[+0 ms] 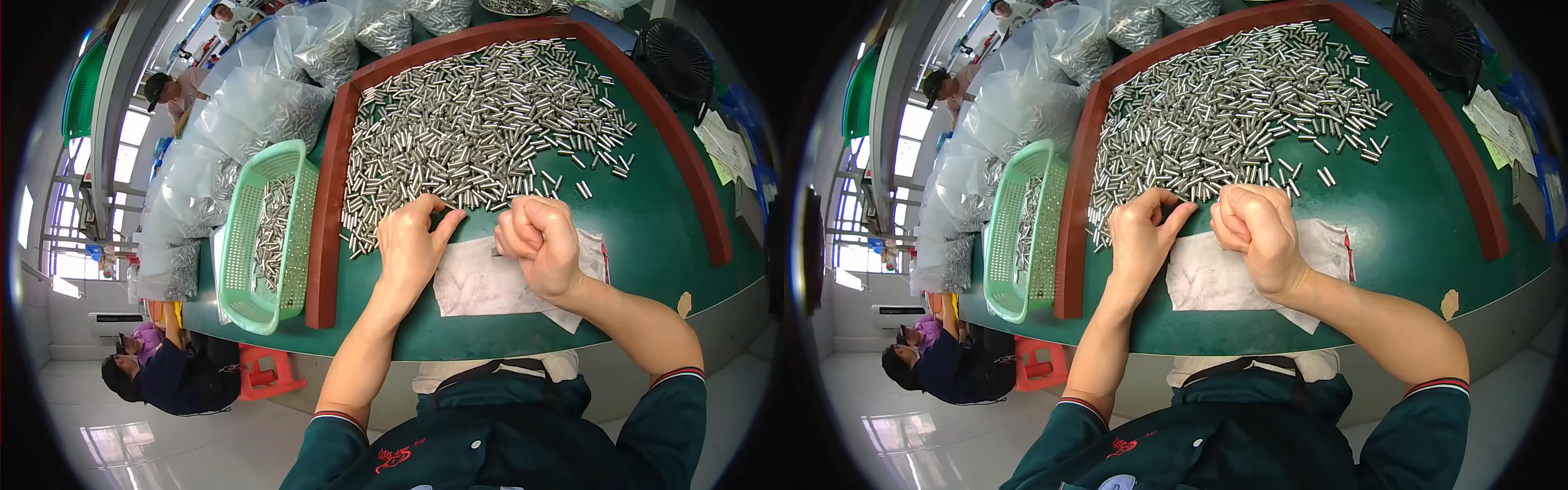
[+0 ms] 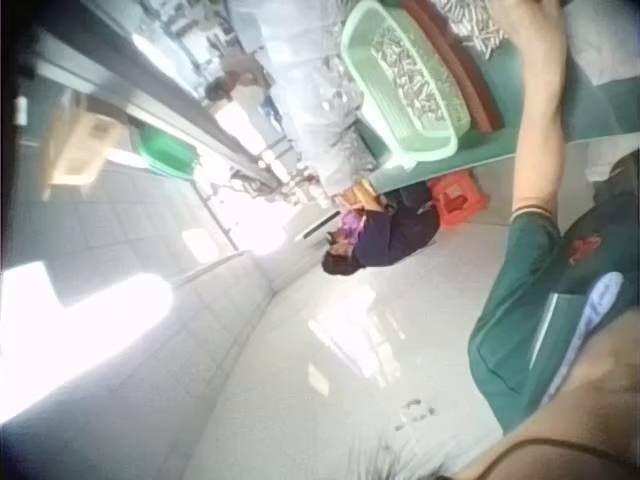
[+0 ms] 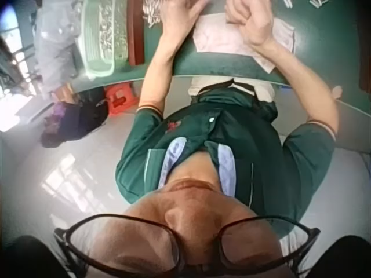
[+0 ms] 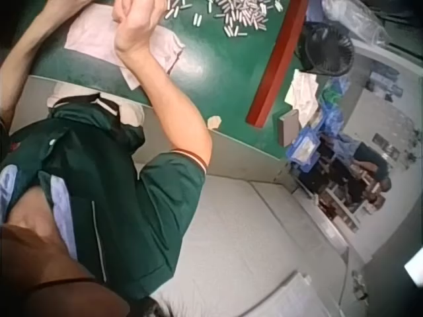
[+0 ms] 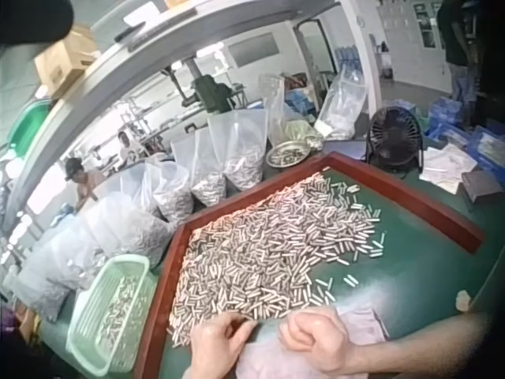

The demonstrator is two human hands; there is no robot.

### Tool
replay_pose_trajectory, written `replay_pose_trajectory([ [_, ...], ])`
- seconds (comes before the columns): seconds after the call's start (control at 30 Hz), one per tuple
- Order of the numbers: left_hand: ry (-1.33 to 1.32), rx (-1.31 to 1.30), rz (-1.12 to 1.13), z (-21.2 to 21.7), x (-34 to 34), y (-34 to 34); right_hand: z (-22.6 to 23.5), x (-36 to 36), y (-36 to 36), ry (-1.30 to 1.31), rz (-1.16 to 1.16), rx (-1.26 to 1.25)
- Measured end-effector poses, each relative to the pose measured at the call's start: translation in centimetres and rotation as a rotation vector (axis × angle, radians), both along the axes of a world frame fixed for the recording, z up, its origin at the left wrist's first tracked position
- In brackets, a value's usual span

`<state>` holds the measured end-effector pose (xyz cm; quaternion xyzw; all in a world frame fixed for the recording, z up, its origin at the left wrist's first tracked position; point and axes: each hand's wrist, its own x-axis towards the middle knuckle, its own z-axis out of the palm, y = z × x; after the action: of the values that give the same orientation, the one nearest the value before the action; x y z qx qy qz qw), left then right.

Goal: Assembling small metal pins and sleeves at an industrial workbench.

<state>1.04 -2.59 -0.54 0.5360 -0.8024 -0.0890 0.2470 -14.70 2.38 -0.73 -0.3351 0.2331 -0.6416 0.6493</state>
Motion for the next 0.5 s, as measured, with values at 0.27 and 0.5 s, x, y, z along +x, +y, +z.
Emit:
replay_pose_trajectory([
  [0.27,-0.028,-0.014,0.034,-0.4,0.1,-0.4,0.1,-0.1,0.0,0.021,-0.002,0.016],
  [0.5,0.033,0.083,-0.039,0.0,0.5,0.7,0.2,-0.4,0.0,0.035,-0.003,0.024],
])
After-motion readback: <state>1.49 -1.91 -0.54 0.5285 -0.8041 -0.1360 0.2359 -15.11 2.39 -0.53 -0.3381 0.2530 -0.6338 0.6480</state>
